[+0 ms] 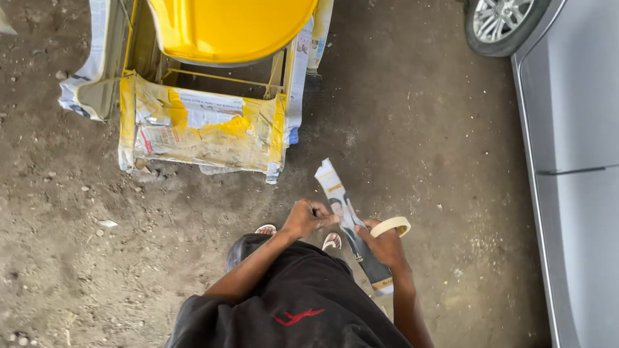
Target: The person tears strips of newspaper and secures them to the frame of a yellow vehicle using masking tape. They repeatedly tear paper, apply tape to the edges, and smooth the newspaper onto the vehicle's metal structure.
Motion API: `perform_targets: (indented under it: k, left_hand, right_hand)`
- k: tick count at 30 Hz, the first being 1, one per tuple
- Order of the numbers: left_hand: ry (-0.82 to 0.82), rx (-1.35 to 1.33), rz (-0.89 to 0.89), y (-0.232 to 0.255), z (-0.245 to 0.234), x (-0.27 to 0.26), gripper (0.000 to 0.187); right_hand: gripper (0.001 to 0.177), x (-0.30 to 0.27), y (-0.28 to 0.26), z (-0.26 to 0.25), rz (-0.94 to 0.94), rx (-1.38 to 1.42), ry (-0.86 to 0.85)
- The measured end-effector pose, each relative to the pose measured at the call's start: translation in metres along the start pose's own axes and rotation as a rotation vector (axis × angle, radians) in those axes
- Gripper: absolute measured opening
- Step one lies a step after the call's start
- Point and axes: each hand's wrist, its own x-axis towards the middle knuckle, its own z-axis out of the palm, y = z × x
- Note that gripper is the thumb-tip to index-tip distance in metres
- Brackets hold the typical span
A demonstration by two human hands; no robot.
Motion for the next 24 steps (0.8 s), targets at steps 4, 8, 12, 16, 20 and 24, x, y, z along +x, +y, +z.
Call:
perform_targets:
  k: [4, 8, 12, 16, 20, 24]
  left_hand:
    - [0.192, 0.064, -0.024, 0.013, 0.052, 0.026, 0.041]
    - [0.453, 0.226, 0.066, 0.034, 0.111, 0.045, 0.046]
    - [0.547, 0.136, -0.067, 0.064, 0.150, 0.054, 0.037]
    - [0.613, 0.049, -0.107, 0.042, 0.173, 0.062, 0.025]
    - [0.560, 0.378, 0.161, 0.030, 0.185, 0.057, 0.033]
    - [0.327, 0.642, 0.048, 0.064, 0.192, 0.039, 0.037]
  right_hand:
    - [0.035, 0.038, 0.013, -0.057, -0.125, -0.286, -0.080]
    - [0.027, 0.056, 0.016, -0.107, -0.259, -0.477, -0.363]
    - [0.023, 0.074, 0.026, -0.139, -0.456, -0.541, -0.467]
    - [0.018, 0.080, 0.044, -0.150, -0.594, -0.578, -0.496]
    - [0.018, 0.083, 0.042, -0.153, -0.577, -0.657, -0.529]
    - [0.022, 0.081, 0.029, -0.155, -0.589, -0.550, -0.533]
